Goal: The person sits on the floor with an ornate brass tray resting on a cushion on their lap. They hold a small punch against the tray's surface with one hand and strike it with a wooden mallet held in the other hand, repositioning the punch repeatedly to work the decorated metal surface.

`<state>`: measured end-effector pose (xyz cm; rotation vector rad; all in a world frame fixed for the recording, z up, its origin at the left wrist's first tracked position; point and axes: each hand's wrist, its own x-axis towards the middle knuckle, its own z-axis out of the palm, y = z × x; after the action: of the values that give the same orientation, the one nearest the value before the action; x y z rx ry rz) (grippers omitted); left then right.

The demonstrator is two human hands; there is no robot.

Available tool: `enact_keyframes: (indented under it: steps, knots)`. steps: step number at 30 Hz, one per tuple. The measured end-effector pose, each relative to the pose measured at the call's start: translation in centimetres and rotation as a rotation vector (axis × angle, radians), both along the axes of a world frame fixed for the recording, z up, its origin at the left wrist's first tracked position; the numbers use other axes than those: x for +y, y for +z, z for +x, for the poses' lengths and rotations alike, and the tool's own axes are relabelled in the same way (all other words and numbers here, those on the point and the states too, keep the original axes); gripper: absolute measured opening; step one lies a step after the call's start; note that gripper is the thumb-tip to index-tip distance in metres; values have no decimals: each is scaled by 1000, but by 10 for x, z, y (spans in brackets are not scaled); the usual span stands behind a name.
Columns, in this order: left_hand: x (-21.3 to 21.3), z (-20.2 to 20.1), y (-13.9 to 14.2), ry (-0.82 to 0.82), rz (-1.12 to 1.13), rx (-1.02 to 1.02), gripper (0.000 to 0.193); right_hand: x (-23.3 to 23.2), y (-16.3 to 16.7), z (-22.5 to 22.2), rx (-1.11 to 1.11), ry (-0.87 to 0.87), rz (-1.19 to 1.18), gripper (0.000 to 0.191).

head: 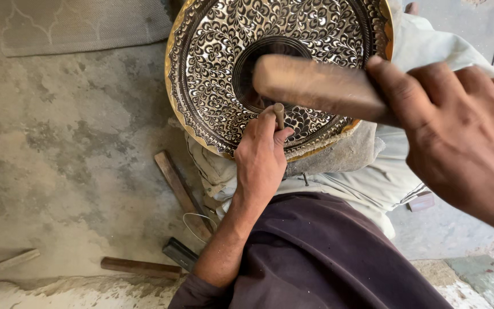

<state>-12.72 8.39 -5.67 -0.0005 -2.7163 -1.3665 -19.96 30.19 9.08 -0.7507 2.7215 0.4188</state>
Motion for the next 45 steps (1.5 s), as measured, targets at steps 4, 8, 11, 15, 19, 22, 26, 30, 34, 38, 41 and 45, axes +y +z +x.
enact_keyframes:
  steps: [4, 8, 11, 15, 19, 22, 26, 30, 34, 38, 41, 45]
  knots:
    - [0, -1, 2, 14, 22, 17, 37, 1, -2, 3, 64, 6, -62, 57]
    - [-3, 2, 4, 43, 49, 1, 28, 3, -2, 4, 94, 134, 49, 56]
    - [-6, 6, 5, 169, 272, 10, 20, 4, -1, 3, 140, 211, -63, 64]
    - [-9, 7, 1, 191, 261, -64, 25, 0, 0, -2, 227, 294, 100, 57]
    - [-6, 10, -3, 184, 139, 38, 26, -16, 4, -13, 376, 359, 215, 54]
    - [-4, 12, -5, 204, 195, 16, 25, -34, 15, -19, 272, 228, -58, 60]
    - [-3, 12, -8, 175, 108, 49, 25, -56, 30, -22, 104, 29, -393, 61]
    - [-2, 13, -8, 197, 144, 3, 26, -62, 41, -29, 270, 379, -46, 62]
    - [-3, 12, -5, 187, 175, 15, 27, -60, 41, -28, 178, 218, -189, 63]
    - [-3, 13, -4, 174, 192, -16, 25, -55, 39, -26, 294, 350, -93, 57]
    - [-3, 13, -6, 183, 186, -34, 28, -53, 40, -25, 187, 225, -252, 57]
    - [-5, 12, -8, 149, 190, -63, 24, -52, 46, -15, 297, 338, 143, 55]
